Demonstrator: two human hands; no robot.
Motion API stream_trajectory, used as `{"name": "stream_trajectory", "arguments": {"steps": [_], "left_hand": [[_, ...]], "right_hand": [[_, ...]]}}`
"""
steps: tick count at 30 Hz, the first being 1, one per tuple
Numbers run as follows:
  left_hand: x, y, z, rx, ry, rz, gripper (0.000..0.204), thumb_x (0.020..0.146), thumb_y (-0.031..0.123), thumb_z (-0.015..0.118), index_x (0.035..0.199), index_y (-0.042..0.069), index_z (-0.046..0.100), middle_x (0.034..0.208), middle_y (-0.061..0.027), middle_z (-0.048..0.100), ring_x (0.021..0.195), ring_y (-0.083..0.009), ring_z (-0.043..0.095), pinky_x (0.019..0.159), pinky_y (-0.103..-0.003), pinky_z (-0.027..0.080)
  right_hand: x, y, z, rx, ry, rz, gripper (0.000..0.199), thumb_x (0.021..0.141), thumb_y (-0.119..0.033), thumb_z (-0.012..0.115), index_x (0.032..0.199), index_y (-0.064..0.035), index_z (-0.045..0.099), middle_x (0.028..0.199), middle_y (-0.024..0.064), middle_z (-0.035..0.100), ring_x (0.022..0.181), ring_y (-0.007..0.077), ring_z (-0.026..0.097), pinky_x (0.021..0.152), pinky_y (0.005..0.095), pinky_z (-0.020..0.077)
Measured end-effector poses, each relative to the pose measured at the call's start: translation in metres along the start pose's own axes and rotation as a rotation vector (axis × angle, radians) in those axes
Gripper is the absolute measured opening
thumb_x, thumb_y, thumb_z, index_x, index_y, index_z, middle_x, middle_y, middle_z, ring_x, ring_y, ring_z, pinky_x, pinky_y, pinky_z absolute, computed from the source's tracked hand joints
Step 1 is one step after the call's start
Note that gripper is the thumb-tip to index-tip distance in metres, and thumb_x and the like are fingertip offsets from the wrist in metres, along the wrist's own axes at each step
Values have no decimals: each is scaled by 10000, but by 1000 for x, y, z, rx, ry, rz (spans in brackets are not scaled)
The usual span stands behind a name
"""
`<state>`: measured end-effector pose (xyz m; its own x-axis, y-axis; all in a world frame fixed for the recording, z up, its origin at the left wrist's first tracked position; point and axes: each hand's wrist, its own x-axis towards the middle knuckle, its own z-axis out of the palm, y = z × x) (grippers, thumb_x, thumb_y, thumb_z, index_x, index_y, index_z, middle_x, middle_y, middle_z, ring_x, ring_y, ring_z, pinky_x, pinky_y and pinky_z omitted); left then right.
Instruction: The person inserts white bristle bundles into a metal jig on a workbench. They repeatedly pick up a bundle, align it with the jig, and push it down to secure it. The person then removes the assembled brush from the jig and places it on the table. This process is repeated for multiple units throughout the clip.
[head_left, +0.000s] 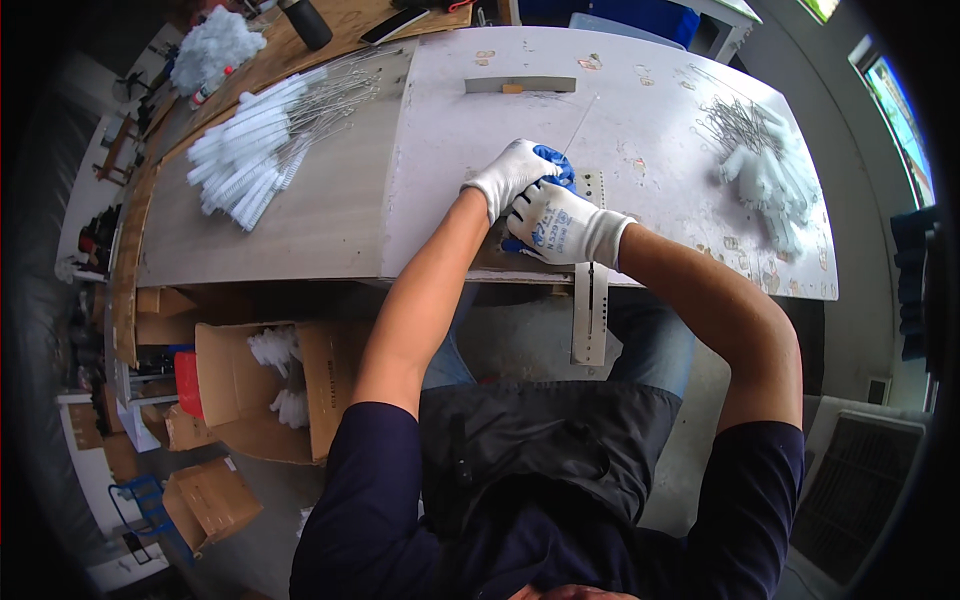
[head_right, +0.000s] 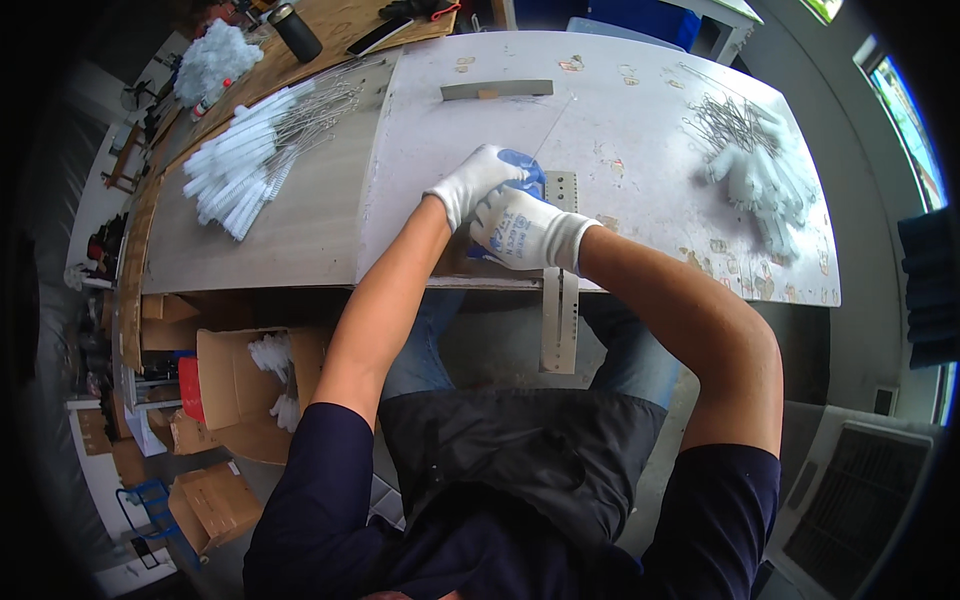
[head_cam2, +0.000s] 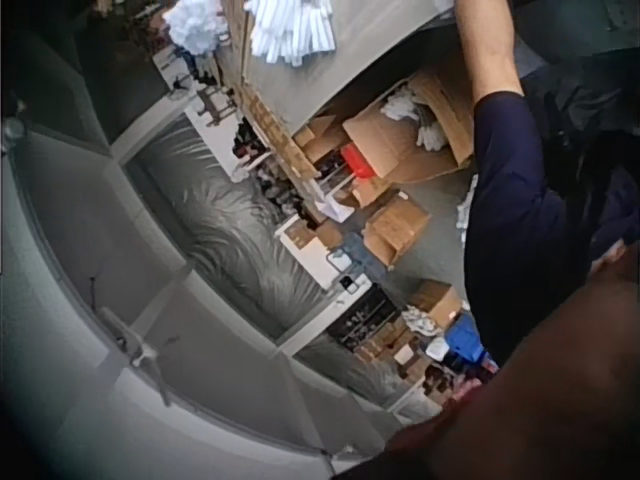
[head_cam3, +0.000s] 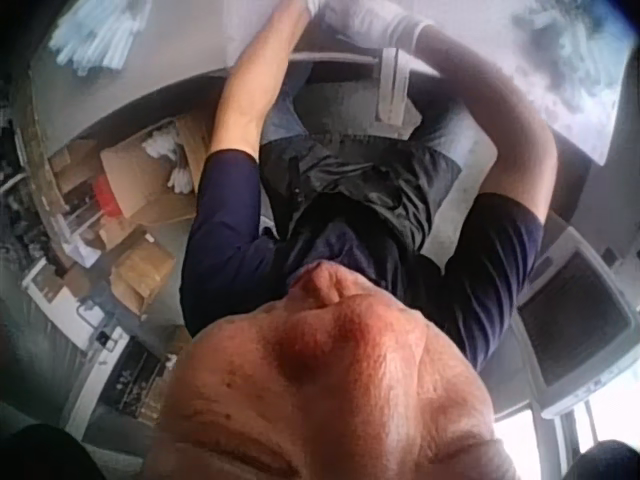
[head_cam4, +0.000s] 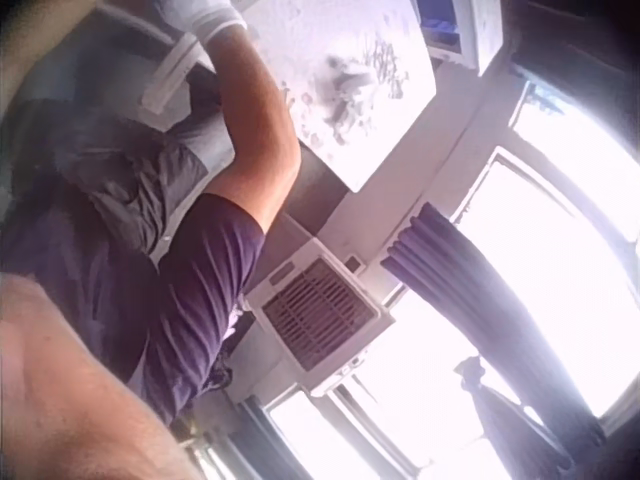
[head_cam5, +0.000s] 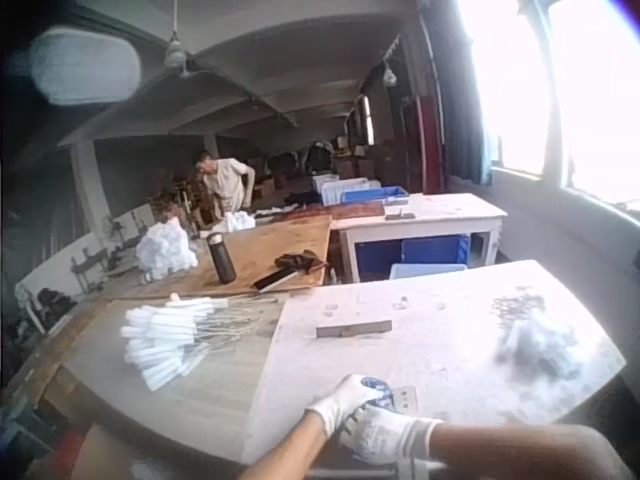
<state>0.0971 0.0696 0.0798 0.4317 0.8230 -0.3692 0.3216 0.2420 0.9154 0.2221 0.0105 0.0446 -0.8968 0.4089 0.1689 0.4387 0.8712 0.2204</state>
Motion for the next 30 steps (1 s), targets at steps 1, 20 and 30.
{"name": "stream_trajectory", "arguments": {"steps": [1, 20, 30], "left_hand": [[6, -5, 1, -14, 3, 57, 146, 891, 62, 661, 986, 7, 757, 886, -83, 743, 735, -169, 684, 675, -304, 559], [-153, -131, 122, -906, 140, 169, 242, 1023, 212, 597, 1090, -11, 661, 966, -92, 696, 796, -158, 704, 708, -309, 586], [-185, -133, 90, -1322, 64, -29, 238, 1042, 250, 543, 982, 42, 643, 624, 54, 425, 495, -45, 395, 444, -216, 305]], "right_hand": [[0, -4, 2, -18, 21, 11, 150, 869, -270, 623, 834, -144, 695, 820, 36, 702, 770, 259, 685, 714, 401, 514], [34, -81, -71, 333, -312, 844, 290, 963, -235, 529, 1021, -81, 767, 999, 160, 755, 946, 300, 737, 813, 421, 572], [32, -71, -44, 482, -393, 968, 451, 983, -375, 503, 958, 4, 745, 961, 252, 727, 925, 401, 711, 835, 479, 551]]}}
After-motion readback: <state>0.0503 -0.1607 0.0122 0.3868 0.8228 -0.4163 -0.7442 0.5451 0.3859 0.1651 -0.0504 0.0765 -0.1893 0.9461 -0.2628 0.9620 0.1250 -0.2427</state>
